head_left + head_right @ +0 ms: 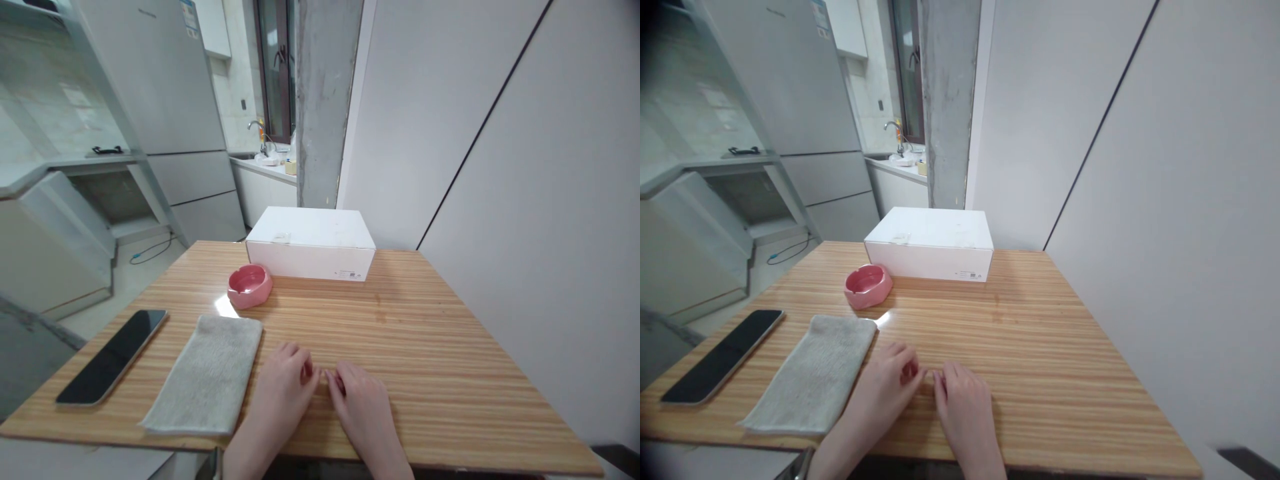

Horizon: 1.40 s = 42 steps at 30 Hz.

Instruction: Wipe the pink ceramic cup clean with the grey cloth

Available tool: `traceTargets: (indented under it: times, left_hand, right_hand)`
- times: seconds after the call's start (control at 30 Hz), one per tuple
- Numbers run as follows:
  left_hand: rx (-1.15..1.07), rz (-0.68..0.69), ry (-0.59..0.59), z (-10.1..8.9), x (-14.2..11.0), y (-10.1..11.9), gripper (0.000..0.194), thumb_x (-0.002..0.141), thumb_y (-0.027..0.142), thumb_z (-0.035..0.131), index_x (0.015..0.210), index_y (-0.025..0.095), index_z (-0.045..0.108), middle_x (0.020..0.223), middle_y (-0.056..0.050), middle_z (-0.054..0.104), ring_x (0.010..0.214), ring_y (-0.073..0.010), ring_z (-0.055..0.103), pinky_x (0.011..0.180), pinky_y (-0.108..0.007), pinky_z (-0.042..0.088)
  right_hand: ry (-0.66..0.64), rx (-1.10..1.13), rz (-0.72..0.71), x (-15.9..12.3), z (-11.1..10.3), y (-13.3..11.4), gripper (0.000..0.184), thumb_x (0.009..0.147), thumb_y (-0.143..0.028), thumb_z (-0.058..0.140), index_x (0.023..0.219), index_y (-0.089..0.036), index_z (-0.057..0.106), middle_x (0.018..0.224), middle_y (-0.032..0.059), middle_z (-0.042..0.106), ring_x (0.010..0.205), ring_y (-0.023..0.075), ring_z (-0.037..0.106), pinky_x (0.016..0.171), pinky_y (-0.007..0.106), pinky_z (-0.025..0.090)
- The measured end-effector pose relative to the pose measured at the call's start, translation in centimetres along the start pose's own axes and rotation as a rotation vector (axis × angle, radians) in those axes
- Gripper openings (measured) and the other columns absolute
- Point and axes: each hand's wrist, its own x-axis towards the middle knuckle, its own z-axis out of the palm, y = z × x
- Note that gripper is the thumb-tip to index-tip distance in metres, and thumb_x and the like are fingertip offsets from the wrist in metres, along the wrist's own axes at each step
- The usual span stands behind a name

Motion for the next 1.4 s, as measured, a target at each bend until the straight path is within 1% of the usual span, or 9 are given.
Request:
traceTargets:
  times: [0.1, 0.17, 0.27, 0.4, 0.5, 0.67, 1.0, 1.27, 1.4]
  left_hand:
    - [-0.046, 0.031, 0.276, -3.5, 3.0, -3.3, 0.020, 0.080, 0.038, 0.059, 0.091, 0.021, 0.061, 0.099, -0.005, 0.059, 0.097, -0.0221, 0.055, 0.088, -0.036, 0.042]
    - [0.009, -0.060, 0.449, -4.8, 5.4, -6.8, 0.053, 0.071, 0.045, 0.068, 0.115, 0.019, 0.054, 0.120, -0.010, 0.052, 0.114, -0.0284, 0.048, 0.098, -0.043, 0.037]
    - [-0.014, -0.159, 0.423, -4.7, 8.0, -11.7, 0.096, 0.056, 0.051, 0.076, 0.133, 0.011, 0.037, 0.132, -0.018, 0.042, 0.125, -0.0357, 0.038, 0.103, -0.048, 0.034]
    - [-0.243, -0.253, 0.383, -3.6, 9.1, -14.1, 0.088, 0.054, 0.048, 0.077, 0.126, 0.011, 0.042, 0.120, -0.015, 0.055, 0.113, -0.0314, 0.052, 0.096, -0.045, 0.043]
    - [-0.332, -0.308, 0.386, -3.8, 9.1, -13.8, 0.073, 0.053, 0.046, 0.079, 0.113, 0.014, 0.052, 0.106, -0.011, 0.063, 0.100, -0.0294, 0.060, 0.088, -0.044, 0.048]
    - [-0.362, -0.376, 0.401, -3.8, 9.8, -11.5, 0.081, 0.049, 0.044, 0.082, 0.117, 0.014, 0.050, 0.108, -0.014, 0.065, 0.097, -0.0312, 0.063, 0.086, -0.048, 0.048]
    - [-0.586, -0.072, 0.192, -0.2, 11.5, -2.3, 0.081, 0.048, 0.034, 0.084, 0.121, 0.018, 0.051, 0.114, -0.007, 0.066, 0.103, -0.0244, 0.063, 0.089, -0.035, 0.049]
    - [-0.547, -0.094, 0.147, 1.6, 11.3, -1.6, 0.083, 0.048, 0.035, 0.083, 0.123, 0.020, 0.049, 0.116, -0.008, 0.063, 0.107, -0.0265, 0.060, 0.092, -0.038, 0.045]
    - [-0.541, -0.040, 0.119, 1.7, 11.1, -1.7, 0.098, 0.052, 0.041, 0.082, 0.135, 0.016, 0.035, 0.133, -0.015, 0.052, 0.123, -0.0300, 0.048, 0.101, -0.042, 0.038]
  right_hand:
    - [0.085, -0.018, 0.008, 0.0, -0.2, -0.1, 0.035, 0.096, -0.040, 0.039, 0.068, -0.022, 0.048, 0.054, -0.0030, 0.056, 0.048, 0.0135, 0.057, 0.051, 0.026, 0.027]
    - [0.138, -0.014, 0.005, 0.0, -0.4, -0.2, 0.037, 0.096, -0.045, 0.037, 0.069, -0.022, 0.048, 0.051, -0.0034, 0.055, 0.045, 0.0127, 0.055, 0.050, 0.026, 0.027]
    - [0.163, 0.006, -0.002, 0.0, -0.6, -0.3, 0.039, 0.097, -0.045, 0.034, 0.069, -0.021, 0.047, 0.051, -0.0032, 0.054, 0.045, 0.0121, 0.055, 0.050, 0.025, 0.028]
    - [0.154, 0.011, 0.011, -0.1, -0.5, -0.1, 0.039, 0.097, -0.044, 0.032, 0.069, -0.021, 0.047, 0.051, -0.0031, 0.055, 0.046, 0.0125, 0.057, 0.050, 0.025, 0.028]
    - [0.146, 0.017, 0.020, 0.0, -0.2, 0.0, 0.039, 0.098, -0.042, 0.032, 0.068, -0.021, 0.047, 0.050, -0.0035, 0.054, 0.044, 0.0123, 0.056, 0.050, 0.025, 0.028]
    - [0.133, 0.040, 0.033, 0.0, -0.2, -0.1, 0.040, 0.099, -0.041, 0.030, 0.069, -0.021, 0.047, 0.052, -0.0032, 0.056, 0.046, 0.0122, 0.057, 0.050, 0.025, 0.027]
    - [0.141, 0.031, 0.023, -0.2, -0.3, 0.0, 0.040, 0.099, -0.040, 0.029, 0.069, -0.022, 0.048, 0.051, -0.0031, 0.057, 0.044, 0.0119, 0.056, 0.048, 0.026, 0.024]
    - [0.112, 0.058, 0.036, -0.2, -0.3, 0.0, 0.037, 0.099, -0.038, 0.030, 0.070, -0.022, 0.047, 0.053, -0.0029, 0.057, 0.046, 0.0127, 0.057, 0.049, 0.026, 0.024]
    - [0.093, 0.064, 0.033, -0.1, -0.4, 0.0, 0.038, 0.099, -0.039, 0.030, 0.069, -0.022, 0.046, 0.052, -0.0030, 0.057, 0.046, 0.0131, 0.056, 0.049, 0.026, 0.025]
